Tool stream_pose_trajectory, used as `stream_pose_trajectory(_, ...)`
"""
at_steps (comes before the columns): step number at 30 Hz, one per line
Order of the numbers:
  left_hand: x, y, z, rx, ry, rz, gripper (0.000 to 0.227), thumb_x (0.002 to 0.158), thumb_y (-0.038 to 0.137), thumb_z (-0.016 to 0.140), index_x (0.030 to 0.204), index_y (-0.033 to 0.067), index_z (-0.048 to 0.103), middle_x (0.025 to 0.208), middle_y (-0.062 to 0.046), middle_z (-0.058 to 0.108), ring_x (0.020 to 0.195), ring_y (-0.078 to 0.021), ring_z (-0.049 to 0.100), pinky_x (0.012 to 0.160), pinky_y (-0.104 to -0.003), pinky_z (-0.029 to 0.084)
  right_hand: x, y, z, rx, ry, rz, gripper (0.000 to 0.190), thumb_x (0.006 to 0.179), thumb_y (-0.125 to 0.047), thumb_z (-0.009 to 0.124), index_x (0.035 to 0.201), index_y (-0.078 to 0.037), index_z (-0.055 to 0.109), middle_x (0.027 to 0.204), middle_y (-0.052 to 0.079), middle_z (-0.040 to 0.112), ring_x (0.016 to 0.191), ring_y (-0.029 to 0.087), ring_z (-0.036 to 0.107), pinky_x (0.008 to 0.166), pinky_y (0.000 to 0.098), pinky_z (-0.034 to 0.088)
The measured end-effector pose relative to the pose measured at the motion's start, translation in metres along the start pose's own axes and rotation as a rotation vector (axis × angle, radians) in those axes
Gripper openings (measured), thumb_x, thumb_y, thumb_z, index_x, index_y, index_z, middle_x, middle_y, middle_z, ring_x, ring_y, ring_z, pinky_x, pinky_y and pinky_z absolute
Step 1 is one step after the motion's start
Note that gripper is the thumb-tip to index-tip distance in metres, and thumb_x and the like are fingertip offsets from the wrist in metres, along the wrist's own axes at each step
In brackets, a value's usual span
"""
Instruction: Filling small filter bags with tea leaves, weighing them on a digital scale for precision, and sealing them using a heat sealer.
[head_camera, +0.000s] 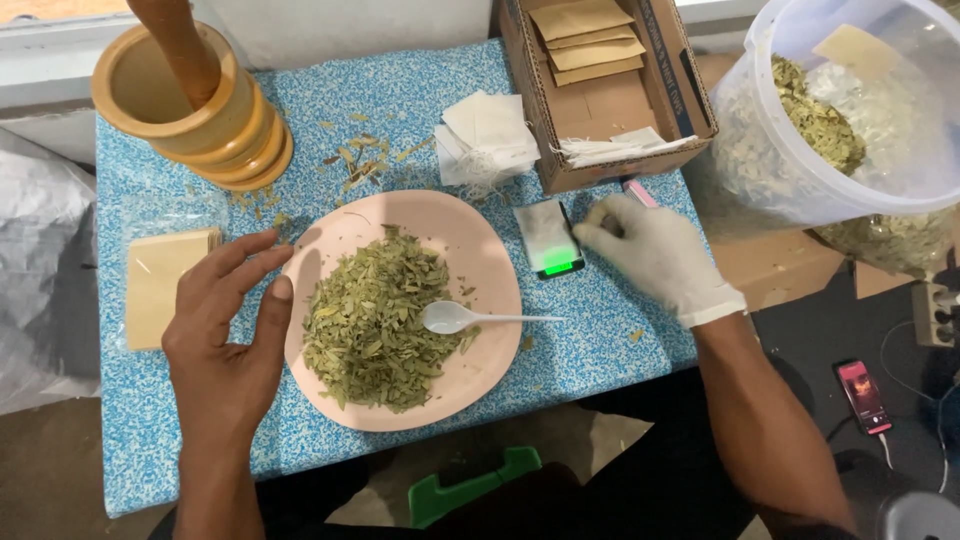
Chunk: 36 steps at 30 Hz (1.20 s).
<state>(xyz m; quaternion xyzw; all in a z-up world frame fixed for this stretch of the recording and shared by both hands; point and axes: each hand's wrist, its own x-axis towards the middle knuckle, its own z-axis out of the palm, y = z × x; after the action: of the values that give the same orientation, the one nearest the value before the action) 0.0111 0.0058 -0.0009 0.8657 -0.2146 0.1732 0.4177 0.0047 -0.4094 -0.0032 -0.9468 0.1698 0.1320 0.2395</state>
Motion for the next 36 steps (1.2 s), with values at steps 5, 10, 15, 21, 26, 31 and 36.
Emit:
stream_pose_trajectory(5,0.0,-0.001,0.0,-0.01,-0.002,-0.017,0.025,0.12,0.011,0.066,0.143,0.0037,0.072,0.154,-0.022,0.068,0.151,-0.0449,0.061,0.129,-0.067,0.051,-0.019,-0.008,-0.027,0.323,0.104,0.079,0.046,0.117,-0.041,0.063,0.081,-0.013,0.053,0.072,0.0,0.053,0.082,0.008,0.069,0.092,0.0289,0.062)
stream_pose_trajectory(10,0.001,0.0,0.002,-0.028,-0.024,-0.037,0.026,0.12,0.013,0.065,0.145,0.0052,0.07,0.157,-0.021,0.065,0.153,-0.0465,0.057,0.127,-0.068,0.054,-0.006,0.024,-0.009,0.284,0.309,-0.192,0.02,0.117,-0.018,0.07,0.104,-0.005,0.079,0.07,0.002,0.067,0.061,0.006,0.053,0.07,0.0261,0.061)
stream_pose_trajectory(15,0.0,-0.001,0.003,0.01,-0.02,-0.02,0.025,0.121,0.011,0.066,0.144,0.0036,0.072,0.155,-0.022,0.067,0.152,-0.0459,0.059,0.129,-0.069,0.052,0.007,0.031,0.008,-0.019,0.28,-0.685,0.033,0.112,-0.008,0.057,0.137,-0.008,0.079,0.129,0.013,0.077,0.123,0.035,0.066,0.096,0.0496,0.055)
stream_pose_trajectory(21,0.0,-0.001,0.003,-0.001,-0.01,-0.018,0.024,0.121,0.011,0.067,0.143,0.003,0.073,0.154,-0.022,0.068,0.151,-0.0439,0.061,0.131,-0.066,0.05,0.016,0.027,0.015,-0.033,0.218,-0.917,0.068,0.082,0.013,0.044,0.138,-0.009,0.077,0.148,0.011,0.075,0.139,0.037,0.065,0.115,0.0511,0.043)
stream_pose_trajectory(26,-0.001,0.0,0.002,0.0,-0.02,-0.017,0.025,0.121,0.012,0.066,0.144,0.0044,0.071,0.155,-0.022,0.067,0.152,-0.0464,0.059,0.129,-0.069,0.052,0.016,0.016,0.02,-0.051,0.169,-0.965,0.072,0.083,0.019,0.043,0.142,-0.007,0.075,0.155,0.007,0.071,0.137,0.042,0.058,0.118,0.0555,0.049)
stream_pose_trajectory(31,0.0,0.0,0.002,0.001,-0.012,-0.012,0.024,0.121,0.01,0.066,0.143,0.004,0.072,0.154,-0.021,0.068,0.15,-0.0455,0.061,0.128,-0.068,0.052,0.019,0.019,0.023,-0.115,0.169,-0.949,0.079,0.082,0.019,0.042,0.147,-0.013,0.075,0.16,-0.005,0.068,0.138,0.04,0.057,0.116,0.0524,0.05)
stream_pose_trajectory(36,0.0,0.0,0.002,-0.007,-0.012,-0.012,0.025,0.12,0.011,0.066,0.144,0.0045,0.071,0.154,-0.021,0.067,0.151,-0.0451,0.06,0.13,-0.069,0.051,0.021,0.033,0.017,-0.199,0.178,-0.821,0.067,0.088,0.007,0.048,0.145,-0.013,0.077,0.145,0.009,0.078,0.137,0.038,0.061,0.11,0.061,0.044)
